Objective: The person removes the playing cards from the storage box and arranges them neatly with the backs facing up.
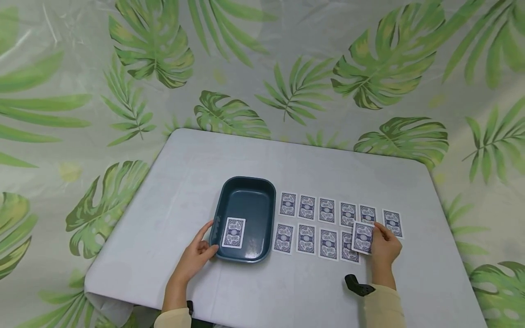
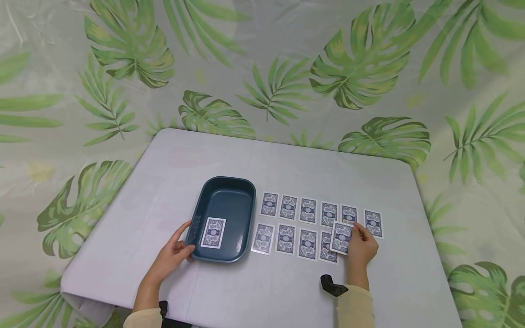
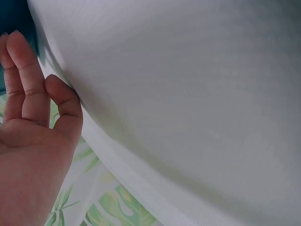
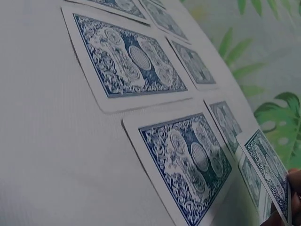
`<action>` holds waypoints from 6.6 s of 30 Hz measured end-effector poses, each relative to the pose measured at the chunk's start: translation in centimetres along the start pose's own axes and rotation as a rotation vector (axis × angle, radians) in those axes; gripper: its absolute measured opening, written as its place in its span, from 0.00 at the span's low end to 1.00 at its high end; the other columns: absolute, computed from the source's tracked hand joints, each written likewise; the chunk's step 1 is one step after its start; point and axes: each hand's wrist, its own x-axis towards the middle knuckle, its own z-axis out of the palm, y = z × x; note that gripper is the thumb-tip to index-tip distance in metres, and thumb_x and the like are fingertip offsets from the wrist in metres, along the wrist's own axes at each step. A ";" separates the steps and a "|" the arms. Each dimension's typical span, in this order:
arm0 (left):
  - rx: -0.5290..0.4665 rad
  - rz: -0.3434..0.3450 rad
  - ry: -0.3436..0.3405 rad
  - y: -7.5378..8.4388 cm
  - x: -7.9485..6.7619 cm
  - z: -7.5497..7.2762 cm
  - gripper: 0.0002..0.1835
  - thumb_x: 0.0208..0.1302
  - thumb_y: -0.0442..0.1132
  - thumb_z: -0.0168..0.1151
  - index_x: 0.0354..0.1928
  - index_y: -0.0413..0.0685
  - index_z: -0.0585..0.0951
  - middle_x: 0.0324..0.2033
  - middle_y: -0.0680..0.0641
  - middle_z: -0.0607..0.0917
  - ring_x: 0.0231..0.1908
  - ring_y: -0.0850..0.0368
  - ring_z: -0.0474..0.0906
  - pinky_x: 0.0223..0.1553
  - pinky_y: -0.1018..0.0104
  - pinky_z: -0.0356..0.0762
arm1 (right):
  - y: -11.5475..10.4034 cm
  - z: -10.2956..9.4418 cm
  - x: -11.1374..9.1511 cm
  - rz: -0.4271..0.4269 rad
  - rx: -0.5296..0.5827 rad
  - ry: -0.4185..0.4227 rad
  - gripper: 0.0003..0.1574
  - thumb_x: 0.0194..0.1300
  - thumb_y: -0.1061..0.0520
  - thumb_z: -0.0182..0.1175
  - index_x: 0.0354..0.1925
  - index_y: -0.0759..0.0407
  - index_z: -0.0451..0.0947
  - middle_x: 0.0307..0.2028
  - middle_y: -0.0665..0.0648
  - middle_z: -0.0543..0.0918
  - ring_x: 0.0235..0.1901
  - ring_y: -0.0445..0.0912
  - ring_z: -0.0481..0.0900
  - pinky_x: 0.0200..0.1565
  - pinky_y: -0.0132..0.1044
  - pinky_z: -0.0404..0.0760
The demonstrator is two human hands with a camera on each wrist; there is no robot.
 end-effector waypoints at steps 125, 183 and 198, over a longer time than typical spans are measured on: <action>-0.011 0.030 -0.030 3.8 -1.3 -0.8 0.37 0.64 0.33 0.62 0.74 0.50 0.61 0.19 0.50 0.74 0.19 0.62 0.66 0.27 0.68 0.66 | -7.7 21.3 -19.9 -0.577 -0.621 -0.926 0.23 0.47 0.59 0.76 0.36 0.59 0.73 0.31 0.56 0.76 0.34 0.51 0.74 0.38 0.45 0.73; -0.020 0.009 -0.041 1.0 -0.6 -0.5 0.37 0.66 0.37 0.62 0.74 0.63 0.60 0.22 0.39 0.77 0.18 0.59 0.65 0.26 0.66 0.65 | -7.3 5.9 -4.6 0.024 0.144 -0.396 0.19 0.69 0.59 0.59 0.56 0.63 0.79 0.36 0.43 0.81 0.33 0.39 0.74 0.36 0.28 0.73; -0.004 -0.005 -0.044 0.5 -0.2 -0.5 0.37 0.66 0.38 0.62 0.73 0.69 0.59 0.22 0.39 0.77 0.18 0.60 0.65 0.26 0.67 0.66 | -3.6 1.0 -0.9 0.204 0.283 -0.214 0.14 0.66 0.61 0.62 0.50 0.57 0.84 0.29 0.41 0.80 0.29 0.36 0.75 0.27 0.25 0.72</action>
